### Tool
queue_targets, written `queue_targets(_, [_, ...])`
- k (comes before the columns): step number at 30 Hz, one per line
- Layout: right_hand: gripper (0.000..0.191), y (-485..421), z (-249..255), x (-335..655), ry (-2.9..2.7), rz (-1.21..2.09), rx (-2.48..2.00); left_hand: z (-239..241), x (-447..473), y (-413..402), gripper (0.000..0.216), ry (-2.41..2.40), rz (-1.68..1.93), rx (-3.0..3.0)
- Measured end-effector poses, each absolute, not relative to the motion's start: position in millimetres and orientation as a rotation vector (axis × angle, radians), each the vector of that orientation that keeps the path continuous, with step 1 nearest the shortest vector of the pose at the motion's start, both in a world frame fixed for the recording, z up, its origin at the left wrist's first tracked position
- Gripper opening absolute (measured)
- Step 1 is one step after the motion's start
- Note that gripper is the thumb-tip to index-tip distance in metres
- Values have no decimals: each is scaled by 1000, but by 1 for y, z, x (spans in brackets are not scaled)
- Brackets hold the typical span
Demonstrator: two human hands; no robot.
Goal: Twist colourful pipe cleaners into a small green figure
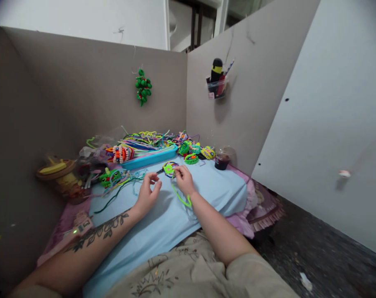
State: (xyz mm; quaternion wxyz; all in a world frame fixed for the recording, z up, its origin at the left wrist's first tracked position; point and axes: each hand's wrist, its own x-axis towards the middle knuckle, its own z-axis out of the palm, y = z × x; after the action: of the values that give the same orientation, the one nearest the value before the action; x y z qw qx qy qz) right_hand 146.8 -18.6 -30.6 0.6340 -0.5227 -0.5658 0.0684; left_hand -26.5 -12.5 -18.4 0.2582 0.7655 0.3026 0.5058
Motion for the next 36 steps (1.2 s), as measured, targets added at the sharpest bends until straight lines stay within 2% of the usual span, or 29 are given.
queue_targets(8, [14,-20,-33,135,-1536,135,-1059,-22,-19,5,46,676,1182,1559])
queue_targets(22, [19,-21,-39,132,-1578,62,-1059,-21,-17,6,51,594,1126,1316])
queue_targets(27, [14,-24,-38,131,-1660,-41,-1033,-17,-19,5,49,624,1054,1273])
queue_targets(36, [22,-24,-37,132,-1797,-94,-996,-18,-21,8,47,721,1029,1206])
